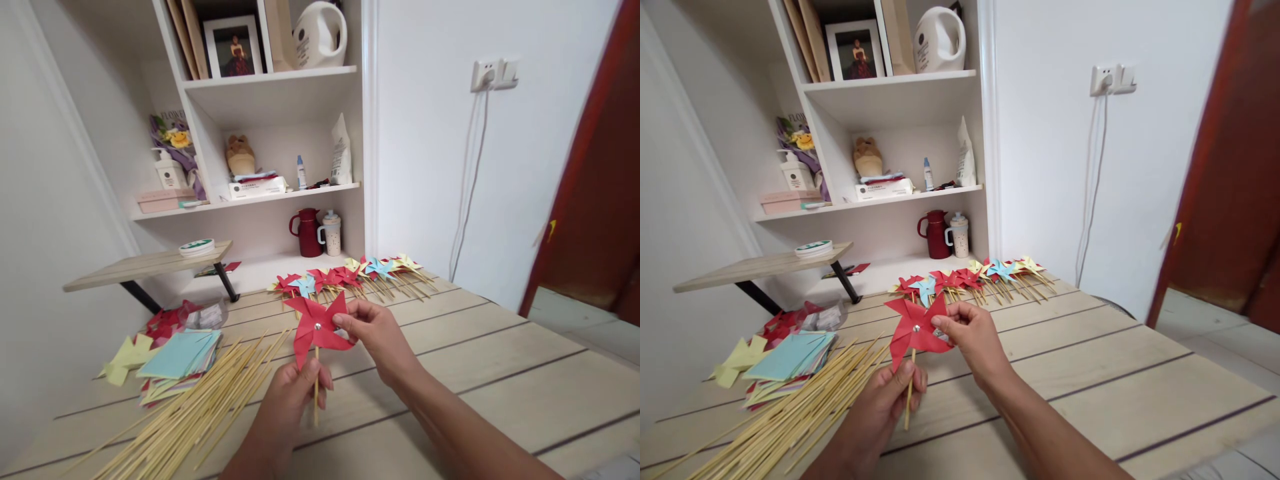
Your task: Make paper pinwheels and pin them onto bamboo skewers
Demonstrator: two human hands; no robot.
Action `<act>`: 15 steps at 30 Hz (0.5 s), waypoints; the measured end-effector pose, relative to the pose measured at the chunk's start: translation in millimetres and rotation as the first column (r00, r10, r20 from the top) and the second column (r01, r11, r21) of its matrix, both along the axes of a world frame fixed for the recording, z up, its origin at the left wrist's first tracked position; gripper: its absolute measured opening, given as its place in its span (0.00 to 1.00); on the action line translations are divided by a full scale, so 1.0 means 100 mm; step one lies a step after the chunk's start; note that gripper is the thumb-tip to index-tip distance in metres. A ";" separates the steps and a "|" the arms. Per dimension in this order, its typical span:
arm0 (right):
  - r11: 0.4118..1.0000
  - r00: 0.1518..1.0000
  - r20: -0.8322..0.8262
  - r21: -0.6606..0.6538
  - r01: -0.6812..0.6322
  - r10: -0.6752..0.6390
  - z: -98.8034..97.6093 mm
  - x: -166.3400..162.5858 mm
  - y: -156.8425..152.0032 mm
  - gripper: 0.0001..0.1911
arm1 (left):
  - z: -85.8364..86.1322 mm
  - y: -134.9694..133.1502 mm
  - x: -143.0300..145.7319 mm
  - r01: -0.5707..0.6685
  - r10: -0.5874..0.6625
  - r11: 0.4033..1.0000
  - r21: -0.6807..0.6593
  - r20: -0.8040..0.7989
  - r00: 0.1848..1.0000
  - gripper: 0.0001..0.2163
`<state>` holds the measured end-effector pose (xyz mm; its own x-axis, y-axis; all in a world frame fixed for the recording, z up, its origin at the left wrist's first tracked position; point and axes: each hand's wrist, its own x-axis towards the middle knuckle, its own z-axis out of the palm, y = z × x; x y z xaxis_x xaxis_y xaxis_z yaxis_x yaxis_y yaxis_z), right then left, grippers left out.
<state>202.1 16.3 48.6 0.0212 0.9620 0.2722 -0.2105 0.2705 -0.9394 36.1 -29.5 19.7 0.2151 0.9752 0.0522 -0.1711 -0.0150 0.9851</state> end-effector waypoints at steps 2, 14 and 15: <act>1.000 1.000 0.004 -0.008 -0.018 0.018 0.01 0.00 0.00 0.16 | 0.00 0.00 0.00 0.011 -0.011 1.000 -0.006 0.004 1.000 0.21; 0.999 0.998 -0.058 0.039 0.010 -0.008 -0.01 0.03 0.01 0.23 | -0.05 0.05 -0.03 0.051 -0.050 0.999 -0.011 0.048 0.998 0.20; 0.999 0.997 -0.079 0.033 0.018 -0.016 -0.01 0.03 0.01 0.24 | -0.04 0.04 -0.03 0.045 -0.044 0.999 -0.015 0.053 0.998 0.20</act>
